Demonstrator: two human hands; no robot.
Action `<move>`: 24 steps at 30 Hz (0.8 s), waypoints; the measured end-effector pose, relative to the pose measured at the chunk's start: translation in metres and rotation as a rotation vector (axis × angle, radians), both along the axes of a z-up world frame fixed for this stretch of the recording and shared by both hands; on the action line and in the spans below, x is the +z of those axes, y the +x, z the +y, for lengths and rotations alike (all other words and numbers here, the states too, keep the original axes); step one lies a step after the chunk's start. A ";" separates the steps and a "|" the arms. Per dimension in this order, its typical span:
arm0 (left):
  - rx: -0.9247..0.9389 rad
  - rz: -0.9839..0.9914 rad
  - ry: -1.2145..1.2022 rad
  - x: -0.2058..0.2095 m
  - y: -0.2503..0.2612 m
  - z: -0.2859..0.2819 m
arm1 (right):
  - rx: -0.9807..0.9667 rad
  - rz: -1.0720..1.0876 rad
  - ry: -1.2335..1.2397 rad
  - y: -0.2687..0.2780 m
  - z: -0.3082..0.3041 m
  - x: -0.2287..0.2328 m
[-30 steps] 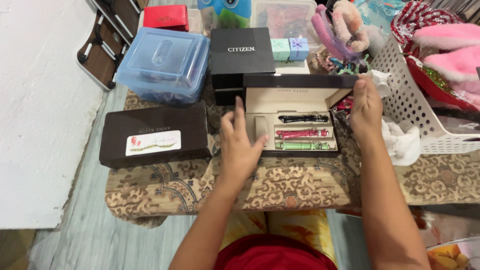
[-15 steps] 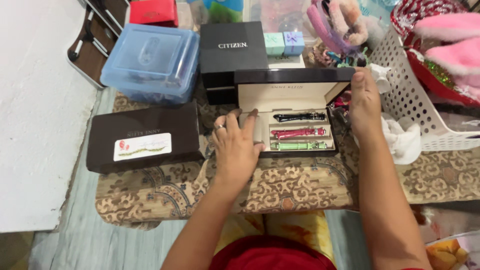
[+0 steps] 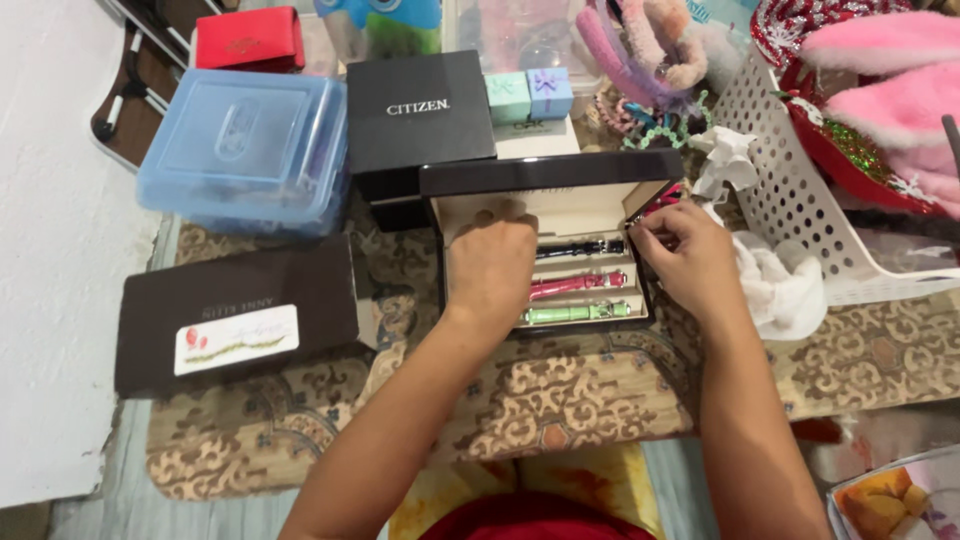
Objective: The person sits at a table and organizes personal accessories and their storage cases. They stack and align watch and jewelry boxes, wipe a box with a white cloth, open a box containing pens, handle the pens, and place sunglasses into a clear plastic container.
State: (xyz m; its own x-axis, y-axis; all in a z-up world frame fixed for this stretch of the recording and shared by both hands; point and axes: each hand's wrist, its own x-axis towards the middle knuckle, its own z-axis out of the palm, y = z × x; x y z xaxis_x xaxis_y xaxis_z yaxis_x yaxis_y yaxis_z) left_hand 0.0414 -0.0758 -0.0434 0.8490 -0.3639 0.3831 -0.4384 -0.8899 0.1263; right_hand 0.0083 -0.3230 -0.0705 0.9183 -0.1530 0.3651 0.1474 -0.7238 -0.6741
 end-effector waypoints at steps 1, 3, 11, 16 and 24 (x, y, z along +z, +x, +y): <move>-0.001 -0.020 0.002 -0.001 0.002 0.001 | 0.010 0.024 0.031 -0.001 0.001 0.004; -0.033 -0.147 0.014 -0.003 0.003 0.005 | 0.028 0.073 0.094 -0.003 0.003 0.011; -0.061 -0.195 0.039 -0.003 -0.003 0.010 | 0.067 0.075 0.001 -0.013 0.018 0.032; -0.059 -0.250 -0.061 0.000 -0.006 0.012 | 0.111 0.093 0.040 -0.017 0.022 0.037; -0.140 0.038 -0.337 0.012 -0.009 0.019 | 0.114 0.249 0.246 -0.016 0.007 0.027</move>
State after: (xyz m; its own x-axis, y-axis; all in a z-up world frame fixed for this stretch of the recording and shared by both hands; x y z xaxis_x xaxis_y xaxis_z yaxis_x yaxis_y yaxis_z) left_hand 0.0325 -0.0568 -0.0315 0.8161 -0.3361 0.4702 -0.5421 -0.7272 0.4211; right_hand -0.0078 -0.3155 -0.0434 0.9906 -0.1003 0.0935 0.0274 -0.5236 -0.8515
